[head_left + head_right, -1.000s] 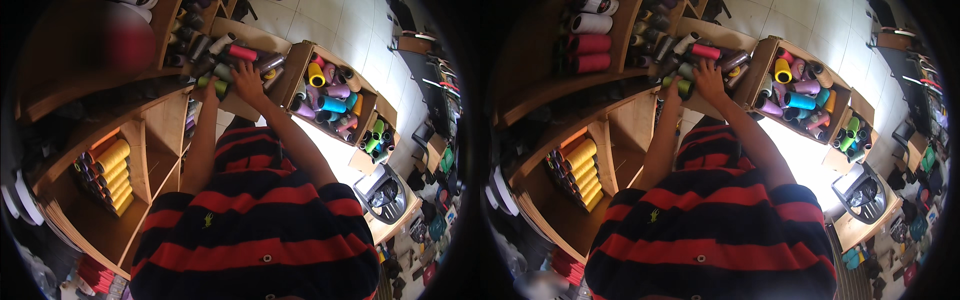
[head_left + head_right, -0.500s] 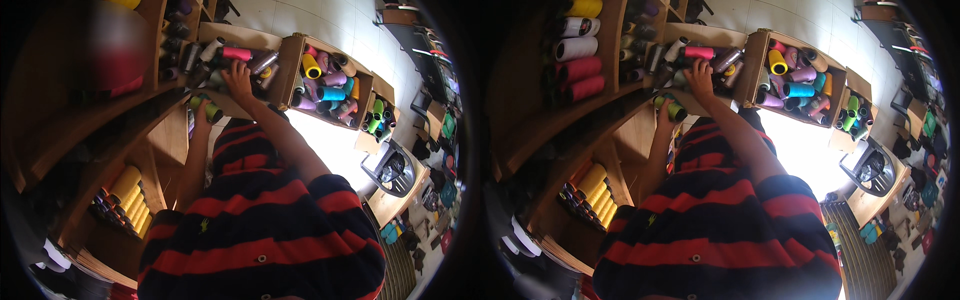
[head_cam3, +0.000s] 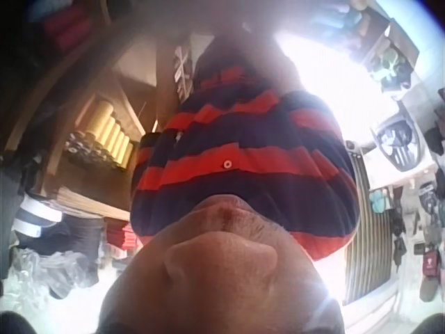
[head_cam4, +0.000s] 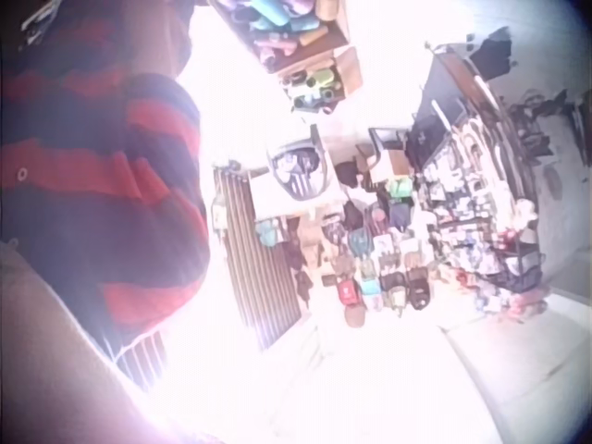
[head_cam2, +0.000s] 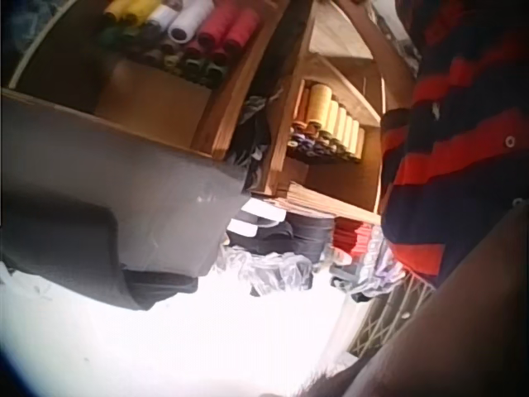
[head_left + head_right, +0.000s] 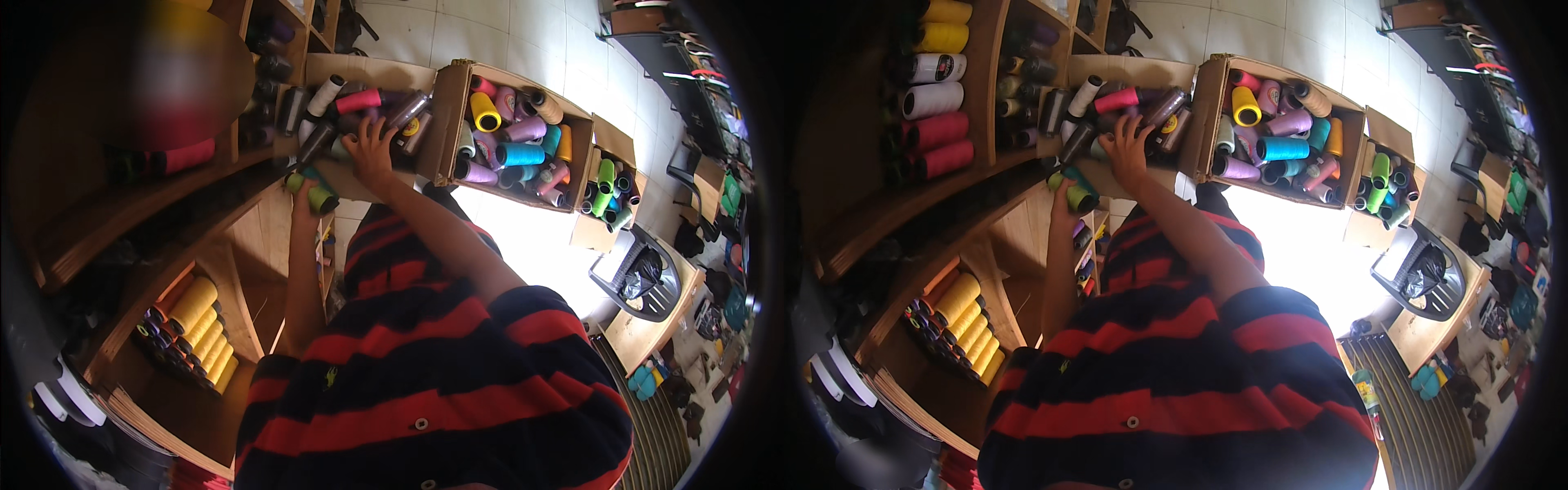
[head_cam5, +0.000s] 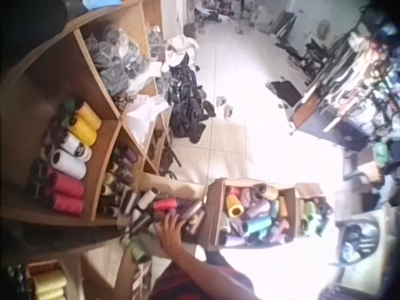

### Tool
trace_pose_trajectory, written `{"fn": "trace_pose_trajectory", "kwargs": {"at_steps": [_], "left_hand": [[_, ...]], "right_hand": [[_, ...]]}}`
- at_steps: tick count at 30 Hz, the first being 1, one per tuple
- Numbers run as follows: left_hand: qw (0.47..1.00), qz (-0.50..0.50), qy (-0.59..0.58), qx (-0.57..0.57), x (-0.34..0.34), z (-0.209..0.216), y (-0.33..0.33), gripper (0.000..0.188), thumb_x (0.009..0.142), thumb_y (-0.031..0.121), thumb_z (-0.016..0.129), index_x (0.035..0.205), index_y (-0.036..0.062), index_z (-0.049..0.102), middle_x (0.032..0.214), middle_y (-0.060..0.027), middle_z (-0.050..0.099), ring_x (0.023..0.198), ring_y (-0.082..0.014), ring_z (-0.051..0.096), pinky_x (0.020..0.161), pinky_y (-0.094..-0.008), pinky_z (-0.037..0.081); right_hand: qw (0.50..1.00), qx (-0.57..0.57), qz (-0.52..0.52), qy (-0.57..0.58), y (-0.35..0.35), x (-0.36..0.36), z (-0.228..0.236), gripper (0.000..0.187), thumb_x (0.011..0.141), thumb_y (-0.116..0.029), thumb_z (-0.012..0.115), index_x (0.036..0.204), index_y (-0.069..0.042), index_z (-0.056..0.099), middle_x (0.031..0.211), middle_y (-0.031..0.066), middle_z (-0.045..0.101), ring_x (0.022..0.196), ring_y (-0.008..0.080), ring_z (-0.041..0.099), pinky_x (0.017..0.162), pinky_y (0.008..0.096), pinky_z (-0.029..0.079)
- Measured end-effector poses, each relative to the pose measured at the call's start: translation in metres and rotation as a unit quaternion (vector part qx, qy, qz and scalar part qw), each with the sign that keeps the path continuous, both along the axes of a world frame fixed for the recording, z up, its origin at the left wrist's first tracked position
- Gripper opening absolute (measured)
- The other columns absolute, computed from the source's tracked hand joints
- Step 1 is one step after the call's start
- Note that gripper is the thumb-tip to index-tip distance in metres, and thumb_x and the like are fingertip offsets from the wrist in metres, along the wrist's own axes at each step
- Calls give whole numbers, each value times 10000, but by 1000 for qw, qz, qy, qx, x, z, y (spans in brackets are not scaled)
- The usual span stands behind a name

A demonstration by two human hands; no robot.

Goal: The person picks up thread spools from cardboard boxes on the floor and places them onto wooden shelves, organizing them by color.

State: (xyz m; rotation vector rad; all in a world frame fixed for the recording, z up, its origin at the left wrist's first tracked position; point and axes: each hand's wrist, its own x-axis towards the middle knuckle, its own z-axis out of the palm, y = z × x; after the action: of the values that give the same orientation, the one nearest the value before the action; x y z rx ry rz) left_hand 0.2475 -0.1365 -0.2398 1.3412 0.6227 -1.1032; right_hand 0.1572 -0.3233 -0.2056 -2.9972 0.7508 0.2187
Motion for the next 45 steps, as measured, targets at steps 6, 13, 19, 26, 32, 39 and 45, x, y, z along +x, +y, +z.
{"fn": "trace_pose_trajectory", "kwargs": {"at_steps": [6, 13, 19, 26, 32, 39, 45], "left_hand": [[1000, 19, 6, 17, -12, 23, 6, 351, 722, 141, 705, 1032, 110, 542, 887, -42, 556, 792, -195, 605, 678, -337, 538], [1000, 18, 6, -6, -11, 13, 26, 398, 722, 142, 699, 1078, 92, 528, 919, -47, 557, 835, -194, 604, 712, -327, 532], [999, -19, -34, -16, -19, 49, 10, 427, 724, 125, 688, 1115, 76, 523, 969, -54, 557, 863, -199, 602, 747, -336, 531], [989, -101, -103, -24, -30, 72, -37, 418, 720, 115, 692, 1103, 77, 530, 969, -53, 564, 886, -180, 594, 730, -327, 520], [963, -216, -133, -89, -64, 110, -137, 441, 716, 134, 702, 1116, 62, 530, 929, -49, 572, 845, -169, 595, 731, -314, 504], [896, -372, -222, -93, -145, 103, -263, 458, 721, 172, 672, 1141, 59, 530, 935, -65, 580, 816, -175, 589, 712, -316, 493], [863, -424, -271, -47, -177, 89, -288, 461, 804, 295, 605, 1163, 10, 556, 962, -112, 608, 820, -191, 609, 727, -310, 481]], "right_hand": [[998, -52, -26, 2, 7, 12, -34, 316, 822, -242, 585, 1117, -204, 477, 1297, 242, 409, 1060, 478, 470, 770, 669, 404], [968, 235, -85, -31, -17, 4, 7, 618, 661, -314, 759, 1200, -219, 471, 1216, 247, 436, 1012, 478, 489, 800, 592, 455], [810, 538, -197, -126, -49, -78, 19, 934, 600, -369, 796, 1364, -71, 349, 1320, 266, 397, 1203, 381, 455, 982, 491, 407], [573, 619, -374, -387, -95, -230, 85, 875, 761, -226, 679, 1454, -65, 171, 1296, 136, 436, 1184, 240, 465, 973, 359, 418], [572, 484, -493, -442, -169, -313, 91, 684, 820, -305, 652, 1331, -60, 270, 1169, 163, 483, 1115, 247, 507, 936, 400, 452], [748, 282, -552, -237, -247, -362, 31, 791, 697, -416, 736, 1252, 5, 361, 1195, 285, 487, 1134, 409, 509, 963, 491, 425], [831, 253, -468, -161, -249, -347, 33, 906, 667, -464, 742, 1320, 26, 348, 1338, 273, 412, 1207, 494, 424, 997, 541, 385]]}}
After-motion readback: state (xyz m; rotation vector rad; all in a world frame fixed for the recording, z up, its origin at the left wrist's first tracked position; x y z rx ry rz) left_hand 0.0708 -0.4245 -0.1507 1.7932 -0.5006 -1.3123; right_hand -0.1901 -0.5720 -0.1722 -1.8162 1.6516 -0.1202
